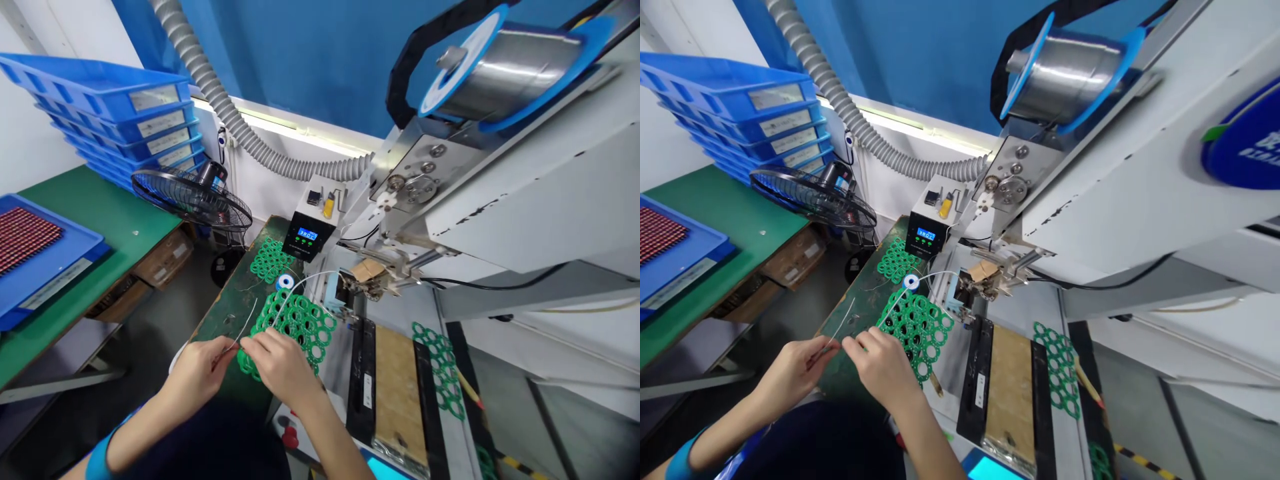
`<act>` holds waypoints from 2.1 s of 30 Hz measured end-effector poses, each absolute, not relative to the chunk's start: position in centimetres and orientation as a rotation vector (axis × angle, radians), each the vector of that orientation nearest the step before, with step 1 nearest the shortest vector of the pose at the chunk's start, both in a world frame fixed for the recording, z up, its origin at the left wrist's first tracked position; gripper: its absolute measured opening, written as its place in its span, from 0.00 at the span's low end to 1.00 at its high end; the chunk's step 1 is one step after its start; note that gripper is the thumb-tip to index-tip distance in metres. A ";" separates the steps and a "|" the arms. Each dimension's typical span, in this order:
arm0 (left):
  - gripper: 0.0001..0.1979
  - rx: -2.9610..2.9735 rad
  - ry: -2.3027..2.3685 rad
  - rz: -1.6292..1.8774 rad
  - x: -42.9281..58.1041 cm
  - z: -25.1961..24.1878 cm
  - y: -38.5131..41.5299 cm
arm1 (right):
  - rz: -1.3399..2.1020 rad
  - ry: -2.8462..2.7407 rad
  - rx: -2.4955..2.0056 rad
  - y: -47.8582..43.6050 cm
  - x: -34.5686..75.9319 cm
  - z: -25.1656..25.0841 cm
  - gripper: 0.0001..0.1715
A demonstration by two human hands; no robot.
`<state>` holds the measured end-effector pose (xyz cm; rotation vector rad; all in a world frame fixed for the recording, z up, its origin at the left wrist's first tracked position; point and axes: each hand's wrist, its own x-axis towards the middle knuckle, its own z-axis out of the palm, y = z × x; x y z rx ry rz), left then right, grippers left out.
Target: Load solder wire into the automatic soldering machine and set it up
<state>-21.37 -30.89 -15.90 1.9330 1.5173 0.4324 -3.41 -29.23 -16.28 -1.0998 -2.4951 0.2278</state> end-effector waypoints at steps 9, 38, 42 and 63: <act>0.12 1.892 1.511 0.472 -20.7 -15.0 -31.1 | 0.211 -2.417 -0.973 -29.2 -3.0 -17.0 0.11; 0.10 1.818 1.483 0.499 -21.0 -14.5 -31.1 | 0.167 -2.448 -0.901 -29.1 -3.2 -16.4 0.12; 0.10 1.792 1.477 0.510 -21.0 -14.4 -31.0 | 0.116 -2.418 -0.887 -29.3 -3.6 -16.5 0.15; 0.15 1.799 1.497 0.421 -21.2 -14.3 -30.6 | 0.018 -2.438 -0.928 -29.1 -4.0 -16.5 0.14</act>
